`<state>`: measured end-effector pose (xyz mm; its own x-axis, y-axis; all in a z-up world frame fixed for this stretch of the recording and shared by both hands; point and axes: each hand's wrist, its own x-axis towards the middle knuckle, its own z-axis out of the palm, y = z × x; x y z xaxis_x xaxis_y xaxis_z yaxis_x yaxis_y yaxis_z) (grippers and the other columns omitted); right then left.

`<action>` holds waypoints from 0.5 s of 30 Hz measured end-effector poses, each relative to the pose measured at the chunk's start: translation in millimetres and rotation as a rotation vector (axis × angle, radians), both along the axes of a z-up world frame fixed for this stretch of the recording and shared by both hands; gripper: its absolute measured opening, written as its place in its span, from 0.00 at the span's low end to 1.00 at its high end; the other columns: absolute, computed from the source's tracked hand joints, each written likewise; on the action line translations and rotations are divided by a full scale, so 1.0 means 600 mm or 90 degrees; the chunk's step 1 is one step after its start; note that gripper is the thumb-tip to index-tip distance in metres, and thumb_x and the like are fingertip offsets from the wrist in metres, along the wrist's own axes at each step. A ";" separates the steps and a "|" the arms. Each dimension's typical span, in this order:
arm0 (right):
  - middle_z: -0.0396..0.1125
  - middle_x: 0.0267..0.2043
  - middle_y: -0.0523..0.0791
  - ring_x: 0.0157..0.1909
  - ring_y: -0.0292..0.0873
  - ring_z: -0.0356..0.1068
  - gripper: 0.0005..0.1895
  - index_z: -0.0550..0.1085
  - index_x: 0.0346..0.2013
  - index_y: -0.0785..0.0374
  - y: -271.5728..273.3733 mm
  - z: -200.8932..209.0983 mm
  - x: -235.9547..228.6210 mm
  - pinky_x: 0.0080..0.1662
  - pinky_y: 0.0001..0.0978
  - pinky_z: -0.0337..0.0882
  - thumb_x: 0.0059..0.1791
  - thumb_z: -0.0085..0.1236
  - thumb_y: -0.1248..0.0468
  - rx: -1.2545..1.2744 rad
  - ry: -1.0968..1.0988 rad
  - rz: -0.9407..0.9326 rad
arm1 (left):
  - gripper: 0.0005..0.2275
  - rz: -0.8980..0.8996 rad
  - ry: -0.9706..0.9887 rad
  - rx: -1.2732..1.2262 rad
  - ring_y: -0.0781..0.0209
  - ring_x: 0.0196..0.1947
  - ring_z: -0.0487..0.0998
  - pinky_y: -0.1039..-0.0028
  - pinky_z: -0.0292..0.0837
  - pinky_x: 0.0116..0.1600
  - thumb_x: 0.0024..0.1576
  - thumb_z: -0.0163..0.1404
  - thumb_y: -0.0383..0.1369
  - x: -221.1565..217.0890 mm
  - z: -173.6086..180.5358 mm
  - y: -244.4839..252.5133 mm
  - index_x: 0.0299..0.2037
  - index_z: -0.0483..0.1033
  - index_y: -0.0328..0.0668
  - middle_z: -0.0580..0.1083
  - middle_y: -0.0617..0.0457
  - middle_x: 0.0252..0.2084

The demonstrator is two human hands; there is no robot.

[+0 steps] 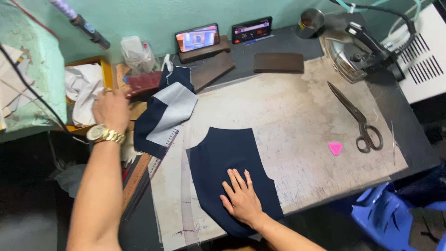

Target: The person traces a pattern onto a piece of dark blue fabric using a pink tailor's chalk and a curved ruler before cutting along the marked line with large shears.

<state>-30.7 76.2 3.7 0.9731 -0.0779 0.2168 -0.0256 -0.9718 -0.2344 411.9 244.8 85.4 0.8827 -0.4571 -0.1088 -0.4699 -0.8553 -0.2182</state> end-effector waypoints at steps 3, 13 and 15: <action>0.58 0.71 0.60 0.73 0.59 0.56 0.20 0.73 0.53 0.61 0.002 0.008 -0.010 0.69 0.65 0.51 0.53 0.54 0.52 0.002 -0.014 -0.017 | 0.11 -0.124 -0.241 0.039 0.53 0.46 0.78 0.65 0.76 0.38 0.64 0.53 0.45 -0.068 0.083 0.052 0.40 0.80 0.50 0.80 0.52 0.37; 0.60 0.70 0.62 0.74 0.61 0.57 0.23 0.73 0.57 0.60 0.021 -0.034 0.000 0.70 0.72 0.49 0.55 0.47 0.48 0.022 -0.091 -0.052 | 0.10 -0.118 0.255 -0.616 0.45 0.39 0.77 0.60 0.71 0.42 0.66 0.52 0.31 -0.378 0.100 -0.151 0.54 0.78 0.34 0.78 0.40 0.41; 0.62 0.68 0.62 0.74 0.61 0.57 0.24 0.74 0.56 0.61 0.025 -0.049 -0.006 0.70 0.73 0.46 0.57 0.42 0.48 0.064 -0.140 -0.068 | 0.11 -0.119 0.325 -0.663 0.35 0.41 0.80 0.54 0.74 0.41 0.63 0.55 0.32 -0.429 0.051 -0.228 0.50 0.80 0.32 0.79 0.32 0.39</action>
<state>-34.5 91.1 -25.5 0.8881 -0.2102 0.4087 -0.0650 -0.9378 -0.3410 154.4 108.2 115.7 0.7544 -0.6525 0.0722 -0.4376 -0.4179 0.7962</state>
